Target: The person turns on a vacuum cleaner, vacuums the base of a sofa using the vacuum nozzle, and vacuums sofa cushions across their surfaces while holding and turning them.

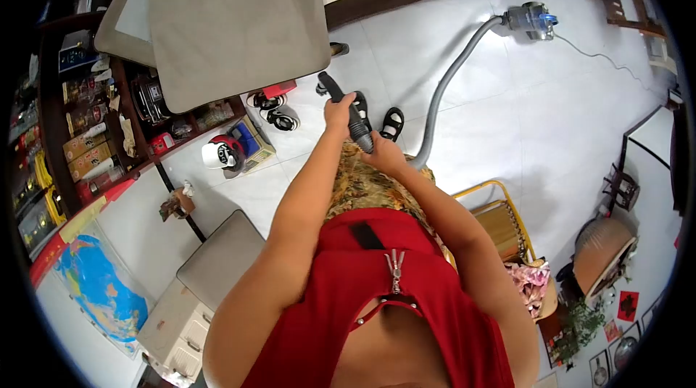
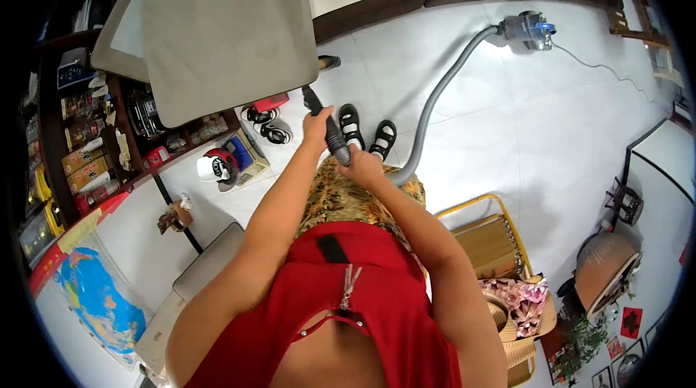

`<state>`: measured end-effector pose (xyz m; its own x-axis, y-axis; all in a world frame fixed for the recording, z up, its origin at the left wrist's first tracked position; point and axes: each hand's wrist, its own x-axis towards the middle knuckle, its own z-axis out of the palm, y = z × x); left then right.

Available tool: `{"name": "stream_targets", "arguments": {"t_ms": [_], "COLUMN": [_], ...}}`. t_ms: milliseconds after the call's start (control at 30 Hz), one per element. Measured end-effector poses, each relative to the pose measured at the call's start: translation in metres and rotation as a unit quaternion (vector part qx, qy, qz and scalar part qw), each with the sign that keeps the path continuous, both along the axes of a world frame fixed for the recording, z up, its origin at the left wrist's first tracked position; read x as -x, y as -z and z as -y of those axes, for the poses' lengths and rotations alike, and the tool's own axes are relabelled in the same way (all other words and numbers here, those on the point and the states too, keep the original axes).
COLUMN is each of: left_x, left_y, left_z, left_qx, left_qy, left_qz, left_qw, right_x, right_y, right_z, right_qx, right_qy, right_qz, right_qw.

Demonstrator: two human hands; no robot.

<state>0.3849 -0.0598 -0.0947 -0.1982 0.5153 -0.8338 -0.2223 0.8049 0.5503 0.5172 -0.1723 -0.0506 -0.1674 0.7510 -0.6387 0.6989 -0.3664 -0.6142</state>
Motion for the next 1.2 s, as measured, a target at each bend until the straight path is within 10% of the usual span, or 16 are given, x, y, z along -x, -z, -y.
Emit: {"name": "stream_targets", "arguments": {"t_ms": [233,400,633,933,1200], "left_x": [0.048,0.096,0.117,0.1,0.148], "left_y": [-0.061,-0.081,0.005,-0.054,-0.114], "left_z": [-0.054,-0.119,-0.057,-0.016,-0.057], "left_qx": [-0.236,-0.182,-0.161,-0.07,-0.251], "left_qy": [0.07,-0.04,0.094,0.029,0.001], "left_qz": [-0.124,-0.021,-0.137,0.071,-0.049], "left_qw": [0.961,0.982,0.973,0.995,0.967], "right_x": [0.053,0.101,0.117,0.105,0.195], "right_y": [-0.043,-0.031,-0.001,-0.038,-0.049], "right_z": [-0.049,-0.12,-0.067,-0.021,-0.114], "right_qx": [-0.077,-0.143,0.0,-0.056,-0.222], "right_qy": [0.051,0.05,-0.012,0.052,0.167], "right_qz": [-0.067,-0.073,0.018,0.008,-0.079], "right_qw": [0.993,0.986,1.0,0.997,0.957]}}
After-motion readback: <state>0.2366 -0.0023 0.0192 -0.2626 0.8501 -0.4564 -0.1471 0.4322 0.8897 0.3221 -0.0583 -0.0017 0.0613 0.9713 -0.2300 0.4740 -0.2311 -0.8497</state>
